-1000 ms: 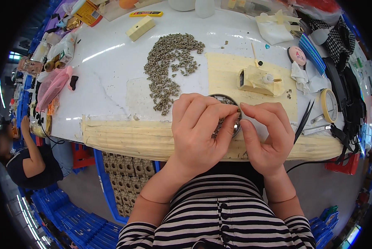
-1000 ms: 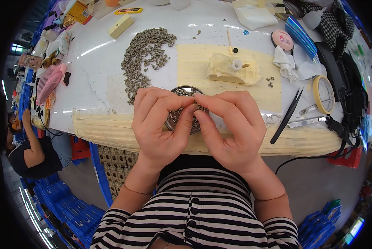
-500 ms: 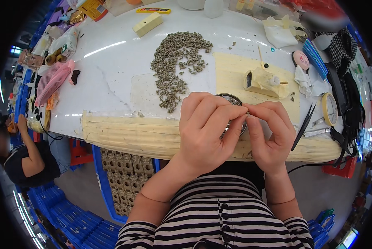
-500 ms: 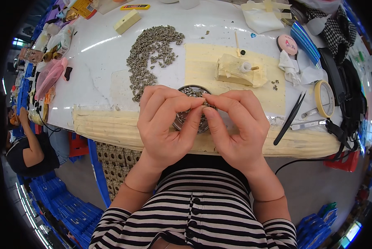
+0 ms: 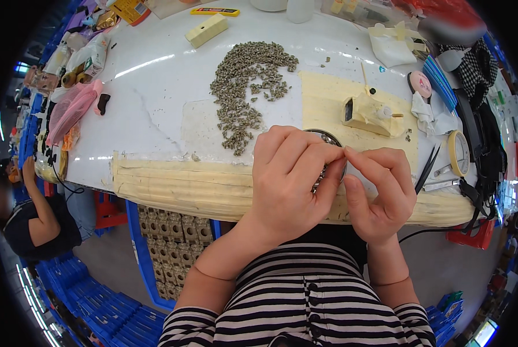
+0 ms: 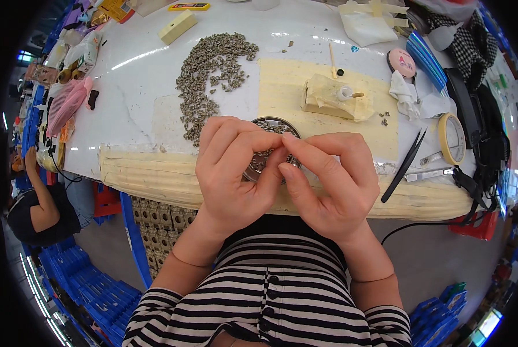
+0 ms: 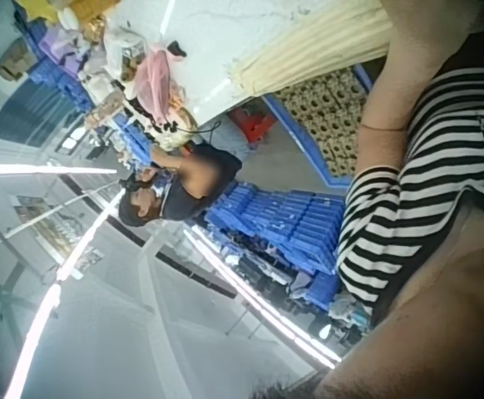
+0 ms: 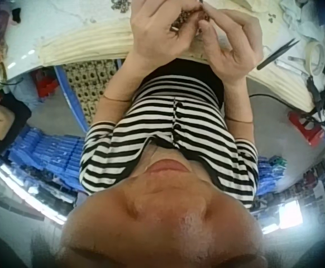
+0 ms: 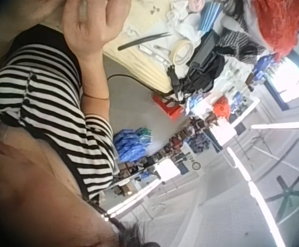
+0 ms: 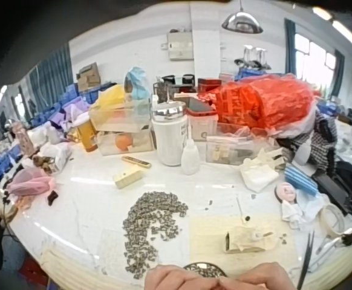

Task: The person assembles small electronic components by hand, picking up tiny pins or connectors from a metal dish and inserting them into a light-colored rectangular housing on a wooden work surface.

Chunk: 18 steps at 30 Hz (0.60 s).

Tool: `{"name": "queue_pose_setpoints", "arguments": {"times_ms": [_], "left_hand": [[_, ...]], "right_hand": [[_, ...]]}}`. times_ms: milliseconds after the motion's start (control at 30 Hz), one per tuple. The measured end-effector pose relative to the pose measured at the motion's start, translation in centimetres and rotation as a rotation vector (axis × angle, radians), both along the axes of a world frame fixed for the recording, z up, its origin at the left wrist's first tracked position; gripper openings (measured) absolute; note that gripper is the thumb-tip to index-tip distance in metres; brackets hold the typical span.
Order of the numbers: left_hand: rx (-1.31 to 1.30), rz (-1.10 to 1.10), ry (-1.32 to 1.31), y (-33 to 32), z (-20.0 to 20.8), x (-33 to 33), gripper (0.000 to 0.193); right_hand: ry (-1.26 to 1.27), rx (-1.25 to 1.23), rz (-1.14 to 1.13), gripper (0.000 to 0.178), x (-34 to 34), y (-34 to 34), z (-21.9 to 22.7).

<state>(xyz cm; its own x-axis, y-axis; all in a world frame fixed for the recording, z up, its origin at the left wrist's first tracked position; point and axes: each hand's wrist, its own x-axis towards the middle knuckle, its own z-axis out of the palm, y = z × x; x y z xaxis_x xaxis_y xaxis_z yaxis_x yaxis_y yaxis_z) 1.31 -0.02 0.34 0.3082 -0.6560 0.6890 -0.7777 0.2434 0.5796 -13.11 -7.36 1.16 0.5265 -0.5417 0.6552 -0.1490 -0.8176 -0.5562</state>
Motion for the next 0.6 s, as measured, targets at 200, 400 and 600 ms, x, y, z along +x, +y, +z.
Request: {"name": "queue_pose_setpoints", "arguments": {"times_ms": [200,400,600], "left_hand": [[-0.035,0.005,0.016,0.23,-0.08,0.16,0.016],[-0.026,-0.009,0.043,0.12,0.09,-0.04,0.018],[0.001,-0.007,0.037,0.1,0.09,-0.32,0.019]], "right_hand": [[0.012,0.052,-0.015,0.031,0.0,-0.09,-0.2],[-0.033,0.2,0.004,0.023,0.19,-0.12,-0.3],[-0.084,0.261,0.015,0.02,-0.03,-0.2,-0.39]]}}
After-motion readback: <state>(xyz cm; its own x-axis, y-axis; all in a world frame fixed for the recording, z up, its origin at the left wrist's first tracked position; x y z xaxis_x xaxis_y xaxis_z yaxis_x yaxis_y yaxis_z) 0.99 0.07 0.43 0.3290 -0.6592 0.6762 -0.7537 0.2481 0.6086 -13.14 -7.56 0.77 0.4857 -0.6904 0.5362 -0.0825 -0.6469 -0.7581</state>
